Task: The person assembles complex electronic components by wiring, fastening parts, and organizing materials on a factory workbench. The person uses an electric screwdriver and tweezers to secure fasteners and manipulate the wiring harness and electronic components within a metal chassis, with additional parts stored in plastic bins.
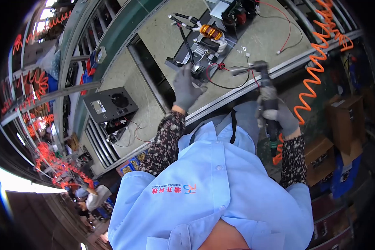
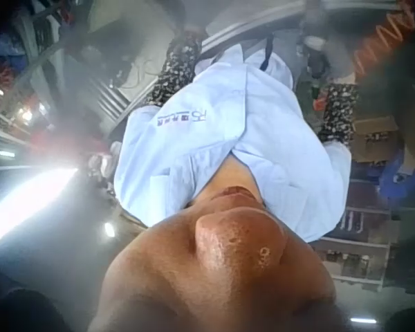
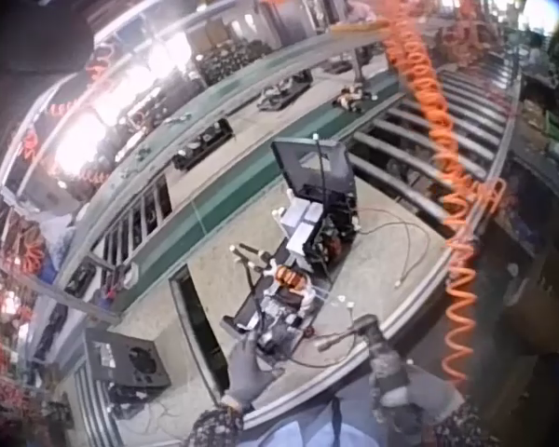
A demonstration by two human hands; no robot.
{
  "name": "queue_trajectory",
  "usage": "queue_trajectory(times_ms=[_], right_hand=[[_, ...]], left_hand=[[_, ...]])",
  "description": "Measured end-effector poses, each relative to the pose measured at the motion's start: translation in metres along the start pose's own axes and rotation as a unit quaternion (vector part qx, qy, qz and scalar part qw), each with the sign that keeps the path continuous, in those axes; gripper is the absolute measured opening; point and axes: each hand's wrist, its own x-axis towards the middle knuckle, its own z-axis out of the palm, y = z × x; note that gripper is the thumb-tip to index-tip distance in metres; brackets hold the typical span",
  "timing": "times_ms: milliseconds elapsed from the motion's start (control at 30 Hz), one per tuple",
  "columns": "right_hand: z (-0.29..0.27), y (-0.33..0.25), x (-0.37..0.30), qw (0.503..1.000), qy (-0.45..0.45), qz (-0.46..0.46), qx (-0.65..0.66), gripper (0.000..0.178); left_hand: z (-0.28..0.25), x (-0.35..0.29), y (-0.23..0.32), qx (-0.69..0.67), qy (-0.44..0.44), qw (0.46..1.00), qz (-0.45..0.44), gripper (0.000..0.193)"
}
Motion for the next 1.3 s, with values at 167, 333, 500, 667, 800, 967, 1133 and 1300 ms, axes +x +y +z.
queue_trajectory(times_ms=[167,333,500,667,800,967,1133,1300], right_hand=[[0.014,0.039,0.057,0.995,0.014,0.100,-0.015,0.028],[0.019,0.061,0.102,0.989,0.072,0.126,-0.027,0.020],[0.027,0.077,0.134,0.981,0.093,0.105,-0.137,0.022],[0.029,0.073,0.140,0.977,0.083,0.128,-0.151,0.023],[0.029,0.077,0.142,0.978,0.091,0.127,-0.137,0.025],[0.028,0.074,0.144,0.972,0.079,0.134,-0.177,0.023],[0.030,0.076,0.145,0.973,0.081,0.152,-0.156,0.018],[0.030,0.081,0.147,0.974,0.081,0.165,-0.135,0.016]], left_hand=[[0.024,0.018,-0.021,0.019,-0.047,0.999,0.010,0.086],[0.048,0.012,-0.026,-0.009,-0.024,1.000,-0.007,0.082],[0.050,0.011,-0.023,-0.198,-0.022,0.976,-0.093,0.077],[0.060,0.008,-0.037,-0.207,-0.003,0.977,-0.056,0.080],[0.071,0.004,-0.047,-0.265,0.009,0.962,-0.060,0.082],[0.078,0.000,-0.053,-0.255,0.016,0.965,-0.055,0.083],[0.076,0.001,-0.052,-0.232,0.016,0.972,-0.042,0.083],[0.074,0.001,-0.047,-0.231,0.025,0.971,-0.049,0.082]])
